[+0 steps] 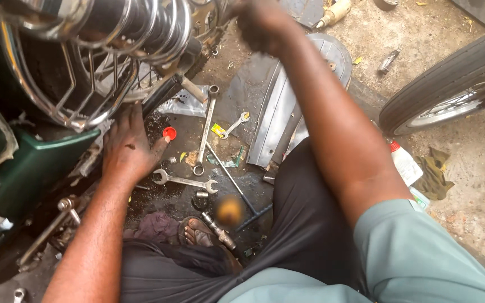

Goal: The person sits on the floor beside a green motorcycle and works on its lower frame and engine area. They use wrenches to loosen and tighten bolts, handle small metal parts and fasteners, and pick up and reposition tools from the ground while working.

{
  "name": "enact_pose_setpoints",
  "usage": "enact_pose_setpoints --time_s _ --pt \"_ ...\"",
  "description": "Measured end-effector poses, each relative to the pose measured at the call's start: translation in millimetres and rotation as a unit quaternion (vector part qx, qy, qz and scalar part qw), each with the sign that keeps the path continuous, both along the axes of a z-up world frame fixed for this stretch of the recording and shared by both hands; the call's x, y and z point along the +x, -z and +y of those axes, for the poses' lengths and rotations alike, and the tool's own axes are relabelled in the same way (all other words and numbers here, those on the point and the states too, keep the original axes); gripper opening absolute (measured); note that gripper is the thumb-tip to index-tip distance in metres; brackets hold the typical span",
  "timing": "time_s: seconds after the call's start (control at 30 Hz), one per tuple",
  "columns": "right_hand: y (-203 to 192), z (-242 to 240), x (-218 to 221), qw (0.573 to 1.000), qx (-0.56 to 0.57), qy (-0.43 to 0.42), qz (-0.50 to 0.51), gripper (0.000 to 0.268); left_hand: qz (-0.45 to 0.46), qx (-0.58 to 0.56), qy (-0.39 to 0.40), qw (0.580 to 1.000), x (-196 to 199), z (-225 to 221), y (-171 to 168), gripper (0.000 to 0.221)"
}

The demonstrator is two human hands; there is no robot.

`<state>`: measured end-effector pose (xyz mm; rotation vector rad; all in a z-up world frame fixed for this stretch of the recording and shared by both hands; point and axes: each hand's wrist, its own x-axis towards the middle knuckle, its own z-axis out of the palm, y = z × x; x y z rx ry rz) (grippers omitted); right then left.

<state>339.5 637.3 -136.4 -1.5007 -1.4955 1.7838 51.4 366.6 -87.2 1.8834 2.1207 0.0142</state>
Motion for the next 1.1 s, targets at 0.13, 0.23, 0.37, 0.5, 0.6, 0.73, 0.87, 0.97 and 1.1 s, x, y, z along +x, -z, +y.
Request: enact_pose_setpoints --time_s 0.13,0.23,0.37,0.5,0.6,0.73,0.87,0.97,1.1 --pt "53 14 26 0.997 0.041 0.063 -0.033 0.027 0.019 0.069 0.01 0.997 1 -8 13 0.097" --pt "38 -9 3 0.976 0.035 -0.033 -0.211 0.023 0.007 0.127 -0.042 0.991 22 -25 15 0.065" --pt "39 -31 -20 0.983 0.126 -0.046 -0.124 0.022 -0.359 0.033 -0.327 0.874 50 -21 32 0.064" --pt "55 -41 -33 0.88 0.421 0.008 -0.221 0.019 -0.509 0.01 -0.484 0.711 43 -14 57 0.083" --pt "45 -45 -40 0.87 0.433 0.032 -0.234 0.018 -0.573 0.035 -0.538 0.617 30 -9 66 0.099" --pt "44 -52 -45 0.884 0.427 0.087 -0.168 0.019 -0.627 0.088 -0.537 0.557 26 -8 77 0.112" --pt "48 -47 -49 0.905 0.39 0.102 -0.134 0.021 -0.636 0.115 -0.54 0.539 25 -2 78 0.112" --pt "54 -37 -48 0.902 0.391 0.046 -0.175 0.023 -0.644 0.132 -0.536 0.53 20 -2 84 0.112" --pt "36 -16 -30 0.863 0.324 -0.126 -0.367 0.023 -0.659 0.146 -0.529 0.515 14 4 84 0.104"
